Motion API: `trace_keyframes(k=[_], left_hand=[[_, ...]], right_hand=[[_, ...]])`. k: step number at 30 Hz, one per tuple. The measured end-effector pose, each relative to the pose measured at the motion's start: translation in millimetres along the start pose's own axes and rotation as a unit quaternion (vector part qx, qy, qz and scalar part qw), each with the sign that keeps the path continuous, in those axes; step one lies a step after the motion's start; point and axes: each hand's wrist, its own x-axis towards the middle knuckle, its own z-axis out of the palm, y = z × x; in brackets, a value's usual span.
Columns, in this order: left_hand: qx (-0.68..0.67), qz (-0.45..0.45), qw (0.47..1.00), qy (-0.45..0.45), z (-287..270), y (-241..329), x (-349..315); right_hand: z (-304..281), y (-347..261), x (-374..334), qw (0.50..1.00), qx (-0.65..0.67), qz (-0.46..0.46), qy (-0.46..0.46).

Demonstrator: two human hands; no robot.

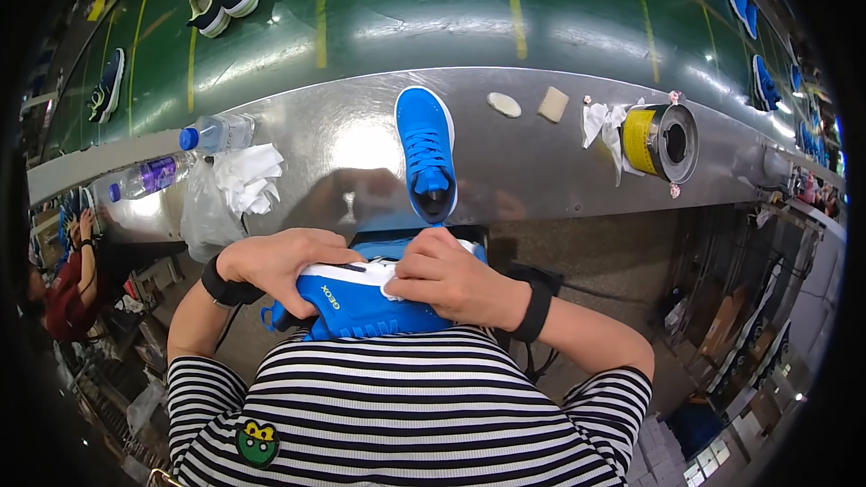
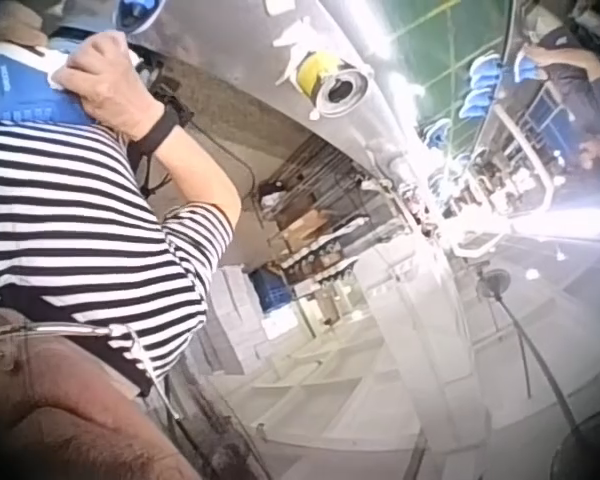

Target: Inspecting and cleaning shoes on a manufacturing conveyor line.

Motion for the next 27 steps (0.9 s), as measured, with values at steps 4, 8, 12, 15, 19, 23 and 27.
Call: trace_keyframes(k=[4, 8, 12, 15, 19, 23, 27], left_hand=[[0.003, 0.005, 1.0, 0.016, 2.1, -6.5, -7.8], [0.0, 0.0, 1.0, 0.005, -2.9, -4.6, -4.0], [0.011, -0.016, 1.0, -0.006, -3.6, -2.7, -8.2], [0.009, -0.02, 1.0, 0.011, 0.2, -8.2, -16.0], [0.01, -0.045, 0.999, -0.005, -2.5, -4.6, -17.7], [0.006, -0.034, 0.999, 0.034, 6.3, -7.7, -31.1], [-0.005, -0.044, 0.998, 0.043, 6.8, -8.6, -35.5]], right_hand=[[-1.7, 0.2, -10.4, 1.0, 0.018, 0.018, -0.017], [1.7, 6.1, 2.0, 1.0, 0.012, 0.003, -0.015], [7.5, 10.6, 17.1, 0.998, 0.035, -0.025, -0.043], [5.3, 13.2, 1.9, 0.998, 0.041, -0.009, -0.054], [11.4, 14.3, 21.0, 0.998, 0.039, -0.019, -0.047], [13.7, 14.2, 22.5, 0.994, 0.069, -0.035, -0.073], [12.9, 13.6, 13.2, 0.997, 0.047, 0.003, -0.054]])
